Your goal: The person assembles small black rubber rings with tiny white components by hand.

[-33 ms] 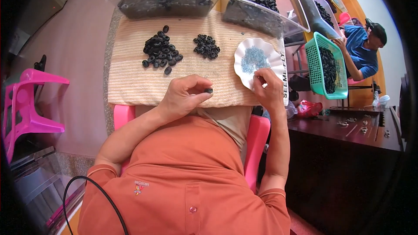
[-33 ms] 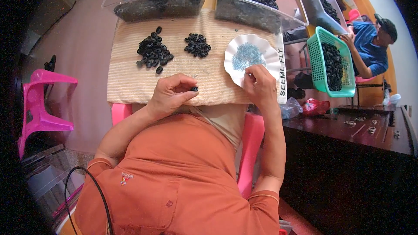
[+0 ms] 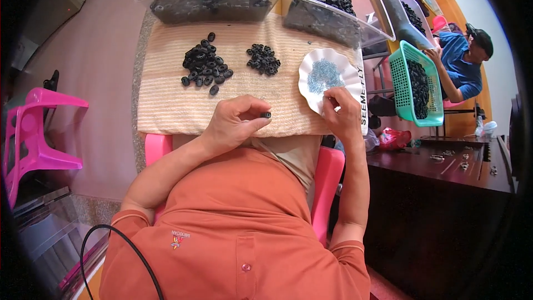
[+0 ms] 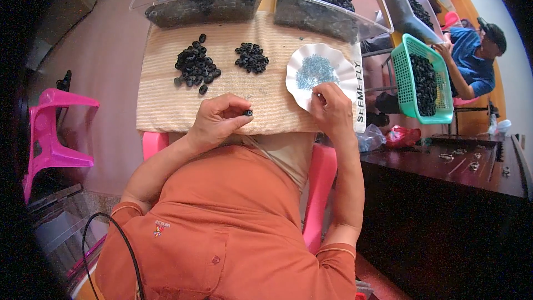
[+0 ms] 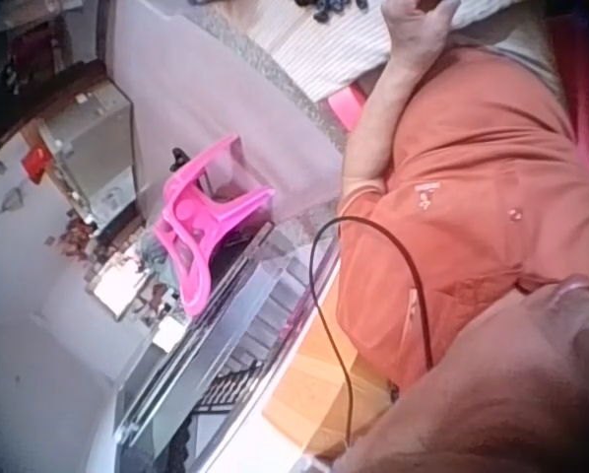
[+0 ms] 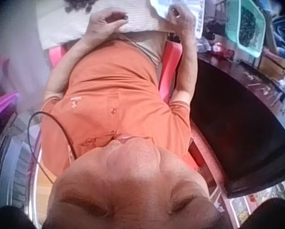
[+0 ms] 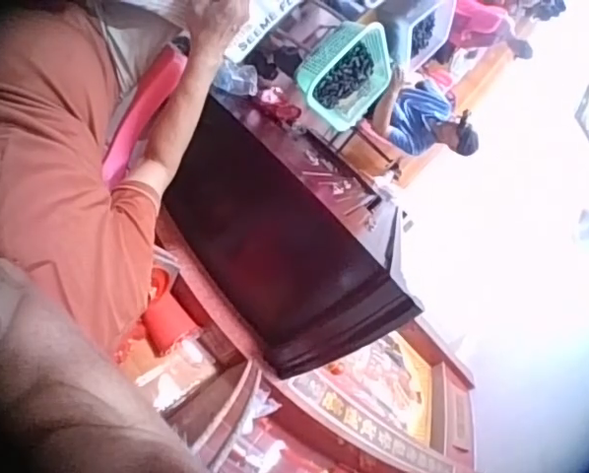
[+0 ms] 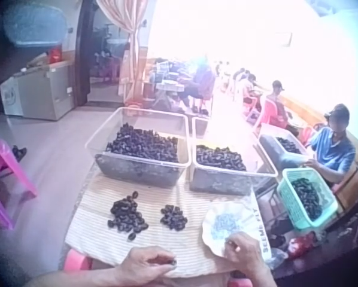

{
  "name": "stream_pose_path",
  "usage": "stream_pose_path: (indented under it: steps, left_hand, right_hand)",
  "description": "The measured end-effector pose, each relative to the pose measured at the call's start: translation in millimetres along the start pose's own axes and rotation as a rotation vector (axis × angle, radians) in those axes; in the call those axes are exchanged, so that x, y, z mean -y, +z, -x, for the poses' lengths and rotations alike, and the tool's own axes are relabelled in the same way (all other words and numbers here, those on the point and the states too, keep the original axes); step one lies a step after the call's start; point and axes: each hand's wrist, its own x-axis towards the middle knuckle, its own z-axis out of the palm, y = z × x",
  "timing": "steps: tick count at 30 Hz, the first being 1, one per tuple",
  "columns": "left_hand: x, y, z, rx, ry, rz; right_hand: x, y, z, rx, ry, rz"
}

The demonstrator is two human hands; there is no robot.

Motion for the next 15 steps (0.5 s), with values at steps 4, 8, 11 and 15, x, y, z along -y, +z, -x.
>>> stream_pose_path:
  steps: [4,8,11,15]
  left_hand:
    - [-7.6,-1.7,-1.0,-0.037,-0.022,0.022]
    - [-5.2,-6.5,-4.4,-0.107,0.039,0.030]
    - [-7.7,-10.4,-5.4,-0.148,-0.042,0.096]
    - [-9.7,-14.8,-7.4,-0.198,-0.059,0.107]
  right_hand:
    - [-2.3,1.4,-0.1,-0.011,-0.010,0.001]
    - [-2.1,1.3,-2.3,-0.009,-0.025,0.035]
    - [1.6,-1.0,-4.1,-0.003,-0.058,0.093]
    - [22.3,3.5,-10.4,-0.014,-0.068,0.111]
